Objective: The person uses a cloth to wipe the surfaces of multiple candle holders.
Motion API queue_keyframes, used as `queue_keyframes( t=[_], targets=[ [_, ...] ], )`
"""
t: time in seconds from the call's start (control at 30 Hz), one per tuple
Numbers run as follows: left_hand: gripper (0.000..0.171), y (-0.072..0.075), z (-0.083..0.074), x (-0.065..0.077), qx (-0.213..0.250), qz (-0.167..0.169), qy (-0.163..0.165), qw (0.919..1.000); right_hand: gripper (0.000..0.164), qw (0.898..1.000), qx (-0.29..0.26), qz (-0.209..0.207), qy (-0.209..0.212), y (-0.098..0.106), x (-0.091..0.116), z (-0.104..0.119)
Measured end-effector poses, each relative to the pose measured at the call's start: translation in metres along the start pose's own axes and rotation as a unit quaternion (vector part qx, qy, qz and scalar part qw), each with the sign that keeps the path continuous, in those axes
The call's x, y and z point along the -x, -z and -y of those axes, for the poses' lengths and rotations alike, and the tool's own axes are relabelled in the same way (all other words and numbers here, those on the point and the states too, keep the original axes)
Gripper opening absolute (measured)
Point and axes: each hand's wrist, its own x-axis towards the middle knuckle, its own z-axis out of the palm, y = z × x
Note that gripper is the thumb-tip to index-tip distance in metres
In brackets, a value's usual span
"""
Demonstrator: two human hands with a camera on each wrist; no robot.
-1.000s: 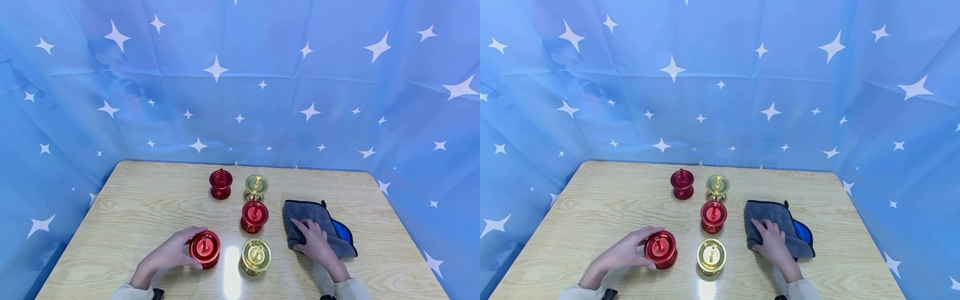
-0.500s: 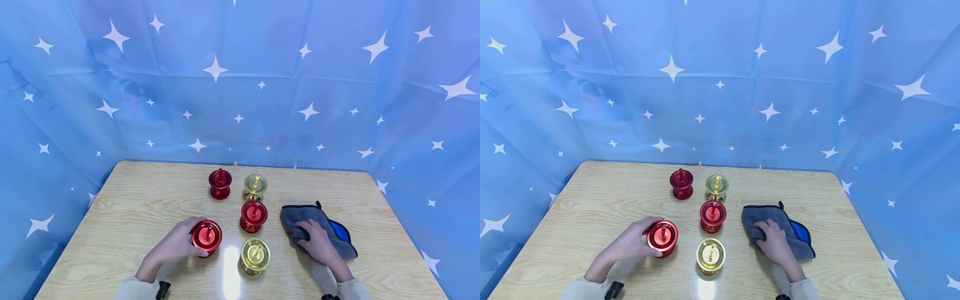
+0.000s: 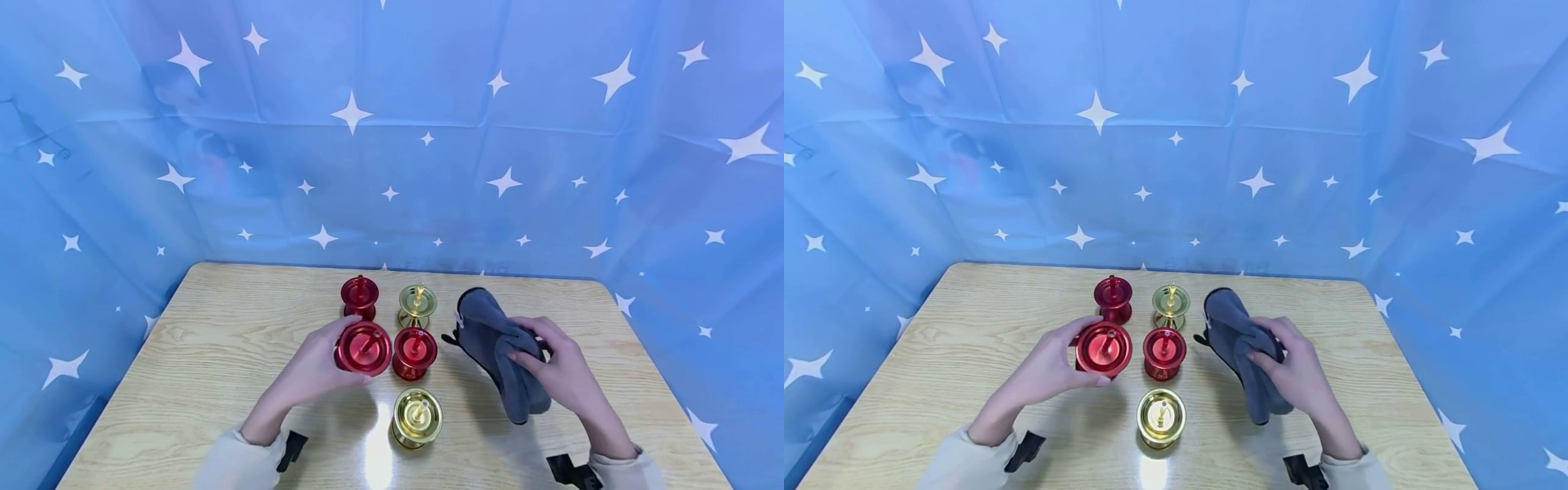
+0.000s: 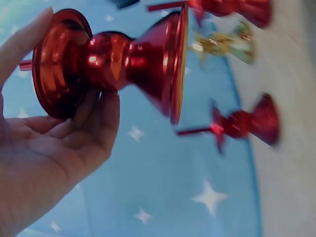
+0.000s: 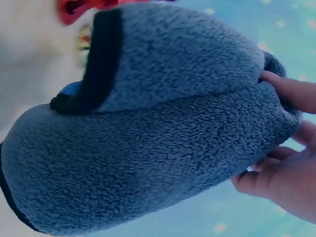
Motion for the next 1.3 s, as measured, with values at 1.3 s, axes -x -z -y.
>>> queue_keyframes(
  t=[1.3],
  targets=[
    [0.077,-0.029,-0.07,-0.024,-0.056,0.062,-0.036,0.9959,0.042,0.984,-0.164,0.055,0.043,-0.053,-0.018,0.071]
  ],
)
